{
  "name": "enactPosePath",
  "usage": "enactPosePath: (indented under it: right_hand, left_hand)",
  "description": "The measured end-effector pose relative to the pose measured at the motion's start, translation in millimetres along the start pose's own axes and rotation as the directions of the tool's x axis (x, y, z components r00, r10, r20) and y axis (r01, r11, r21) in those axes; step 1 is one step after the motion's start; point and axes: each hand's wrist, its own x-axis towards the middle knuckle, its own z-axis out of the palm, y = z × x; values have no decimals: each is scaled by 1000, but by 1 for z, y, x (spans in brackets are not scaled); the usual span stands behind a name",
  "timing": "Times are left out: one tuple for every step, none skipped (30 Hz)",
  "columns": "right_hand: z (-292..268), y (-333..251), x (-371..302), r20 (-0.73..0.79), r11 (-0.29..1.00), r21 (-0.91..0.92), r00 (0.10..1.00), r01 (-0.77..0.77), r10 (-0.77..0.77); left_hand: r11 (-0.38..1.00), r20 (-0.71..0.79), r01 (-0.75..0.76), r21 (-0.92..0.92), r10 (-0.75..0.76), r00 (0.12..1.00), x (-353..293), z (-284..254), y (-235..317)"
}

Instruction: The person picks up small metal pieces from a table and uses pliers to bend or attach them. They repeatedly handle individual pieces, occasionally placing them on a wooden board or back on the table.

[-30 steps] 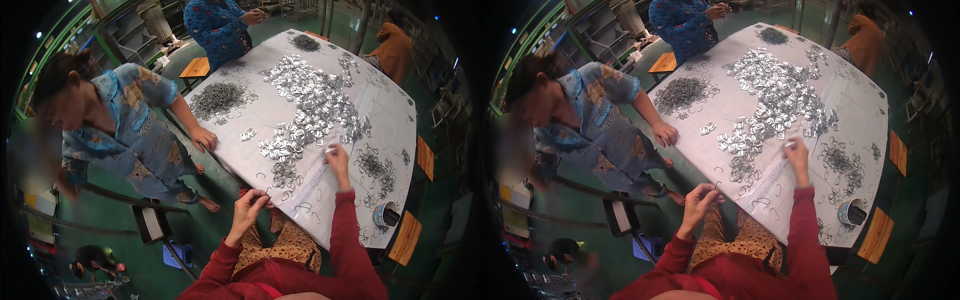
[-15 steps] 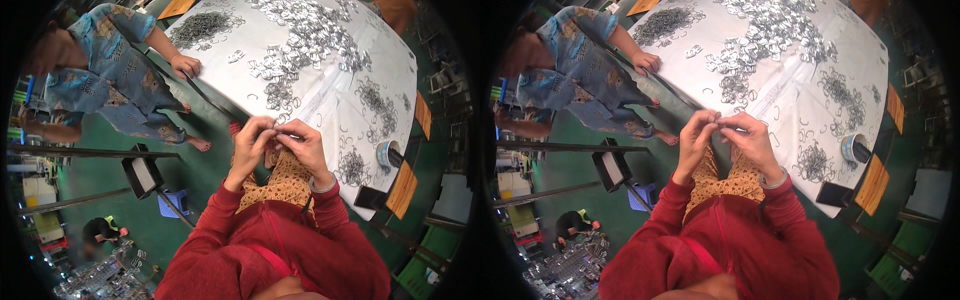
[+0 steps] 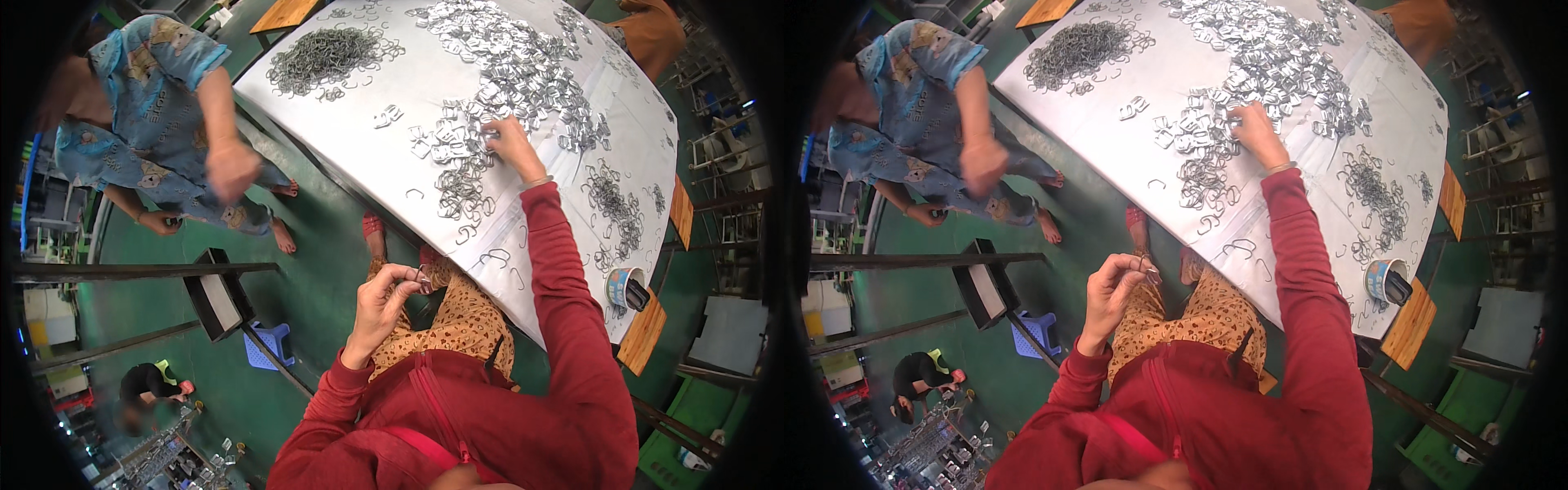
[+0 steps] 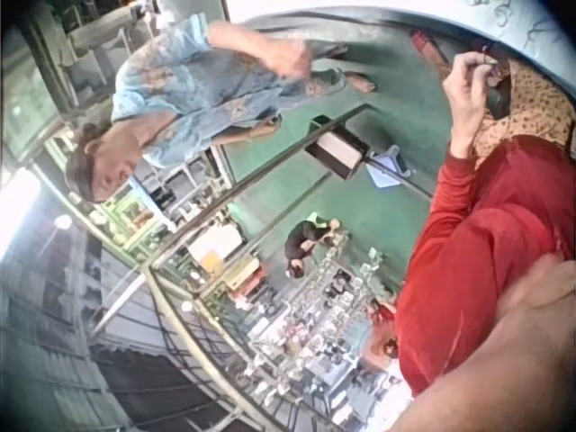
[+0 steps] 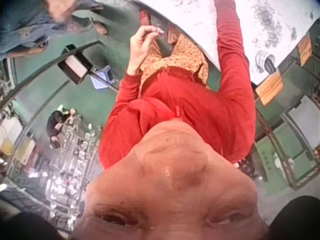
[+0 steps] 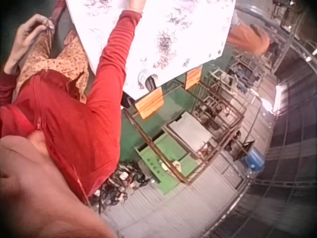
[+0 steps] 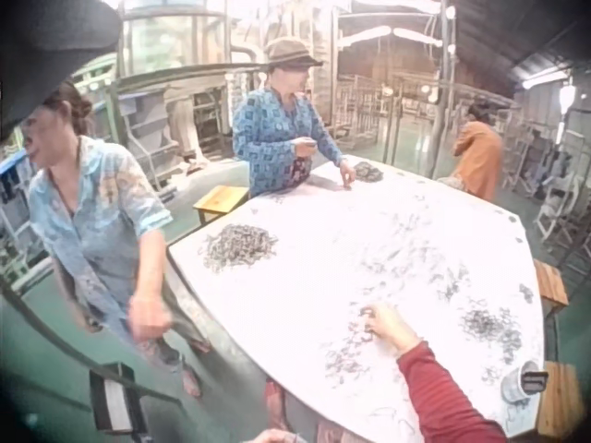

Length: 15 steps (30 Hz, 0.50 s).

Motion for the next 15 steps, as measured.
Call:
enactPosePath:
  right_hand:
    - [-4,6,-4,-4,1000,-18,1000,15,-15]
    - [-8,11,-8,20,1000,-6,1000,1,-1]
    - [-13,16,-12,44,1000,4,999,-15,15]
    - [-18,20,-17,65,999,15,997,-31,30]
    - [-22,23,-22,66,1000,1,998,-18,18]
    - [-25,27,-28,68,1000,-14,998,-7,8]
    - [-29,25,-32,62,1000,-22,998,9,-8]
    - [-30,21,-37,30,998,-50,998,-46,47]
    - [-32,18,-44,-5,978,152,989,-142,145]
    - [-37,6,-56,-18,907,355,968,-228,251]
    - [-38,-6,-69,2,787,543,937,-293,348]
    - [-39,-14,-84,2,727,641,947,-247,320]
    - [-43,-29,-102,40,668,704,952,-243,303]
    - [-46,-49,-121,75,603,762,957,-235,279]
    - [-46,-68,-139,105,534,814,963,-226,248]
  left_hand:
    - [1000,-9,-2,26,3,1000,0,-1,-2]
    - [999,-17,-4,51,5,1000,-1,-1,-4]
    - [999,-1,16,45,-16,1000,0,-2,-3]
    - [999,17,34,40,-35,999,2,-1,0]
    - [998,36,52,35,-53,998,3,0,2]
    - [998,45,60,21,-61,997,3,3,3]
    - [1000,42,20,0,-20,999,4,3,0]
    - [999,17,-41,-1,41,999,3,7,2]
    - [995,-8,-102,-1,102,995,3,11,4]
    - [992,4,-128,7,128,992,4,14,8]
    - [989,4,-149,18,149,989,2,15,11]
    - [977,43,-201,76,198,979,2,15,11]
    - [968,60,-221,117,215,975,2,15,6]
    - [949,83,-248,197,236,968,3,16,2]
    - [921,107,-277,275,257,961,4,18,-1]
